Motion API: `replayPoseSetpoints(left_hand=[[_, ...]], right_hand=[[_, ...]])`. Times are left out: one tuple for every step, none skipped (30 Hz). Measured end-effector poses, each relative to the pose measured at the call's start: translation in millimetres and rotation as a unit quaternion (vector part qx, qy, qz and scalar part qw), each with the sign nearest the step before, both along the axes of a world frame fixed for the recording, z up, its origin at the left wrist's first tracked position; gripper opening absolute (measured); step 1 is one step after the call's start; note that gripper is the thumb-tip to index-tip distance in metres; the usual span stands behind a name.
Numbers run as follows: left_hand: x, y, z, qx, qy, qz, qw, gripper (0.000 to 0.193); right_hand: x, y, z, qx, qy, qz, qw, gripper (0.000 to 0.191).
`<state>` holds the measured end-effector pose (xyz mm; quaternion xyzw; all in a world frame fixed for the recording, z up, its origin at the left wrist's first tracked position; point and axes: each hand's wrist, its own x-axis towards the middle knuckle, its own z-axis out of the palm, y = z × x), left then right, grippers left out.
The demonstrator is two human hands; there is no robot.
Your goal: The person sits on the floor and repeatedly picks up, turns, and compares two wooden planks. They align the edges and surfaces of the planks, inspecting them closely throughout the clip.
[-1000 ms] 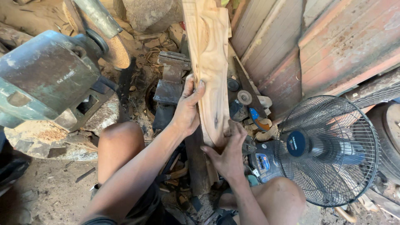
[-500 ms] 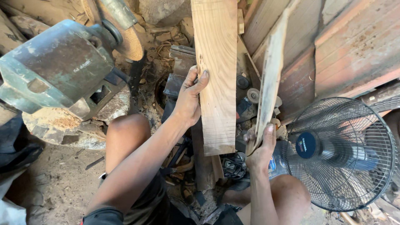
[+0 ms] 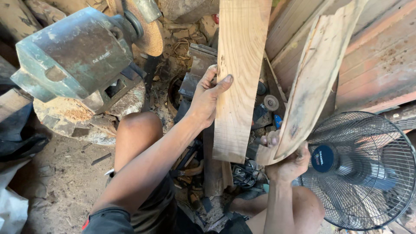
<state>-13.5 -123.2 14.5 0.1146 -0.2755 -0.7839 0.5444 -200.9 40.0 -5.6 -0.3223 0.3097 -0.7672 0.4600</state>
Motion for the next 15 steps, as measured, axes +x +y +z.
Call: replayPoseSetpoints(left_hand=[[0, 1, 0, 0.004, -0.002, 0.002, 1.000, 0.028], [0, 0, 0, 0.006, -0.003, 0.004, 1.000, 0.028], [0, 0, 0, 0.008, -0.005, 0.004, 1.000, 0.028], [-1, 1, 0, 0.007, -0.006, 0.006, 1.000, 0.027], [-1, 0, 0, 0.006, -0.006, 0.009, 1.000, 0.025], [-1, 0, 0, 0.006, -0.007, 0.012, 1.000, 0.024], [-1, 0, 0, 0.010, -0.002, 0.011, 1.000, 0.023], [-1, 0, 1, 0.014, 0.003, 0.011, 1.000, 0.022], [-2, 0, 1, 0.018, 0.008, 0.011, 1.000, 0.022], [-2, 0, 1, 0.020, 0.015, 0.007, 1.000, 0.022], [-3, 0, 0, 0.023, 0.022, 0.003, 1.000, 0.022], [-3, 0, -2, 0.026, 0.028, -0.001, 0.999, 0.023], [-4, -1, -3, 0.026, 0.019, 0.009, 0.999, 0.026], [-6, -2, -6, 0.026, 0.010, 0.021, 0.999, 0.029], [-6, -4, -9, 0.026, 0.000, 0.034, 0.999, 0.033]], right_hand=[[-1, 0, 0, 0.027, 0.019, -0.010, 0.999, 0.070], [-2, -1, -2, 0.015, -0.015, 0.004, 1.000, 0.066], [-4, -3, -6, 0.003, -0.049, 0.018, 0.999, 0.062], [-5, -5, -10, -0.007, -0.083, 0.031, 0.996, 0.058], [-8, -6, -15, 0.000, -0.097, 0.042, 0.994, 0.057], [-10, -8, -19, 0.007, -0.111, 0.053, 0.992, 0.057], [-12, -9, -23, 0.015, -0.126, 0.064, 0.990, 0.057], [-13, -9, -27, 0.014, -0.132, 0.065, 0.989, 0.060], [-13, -9, -30, 0.013, -0.138, 0.067, 0.988, 0.064], [-12, -9, -31, 0.013, -0.144, 0.068, 0.987, 0.068], [-11, -9, -31, 0.030, -0.123, 0.046, 0.991, 0.068], [-8, -8, -30, 0.048, -0.102, 0.024, 0.993, 0.068], [-5, -6, -28, 0.066, -0.081, 0.001, 0.995, 0.069], [-2, -4, -25, 0.058, -0.053, -0.012, 0.997, 0.065], [2, -4, -22, 0.050, -0.026, -0.024, 0.998, 0.062]])
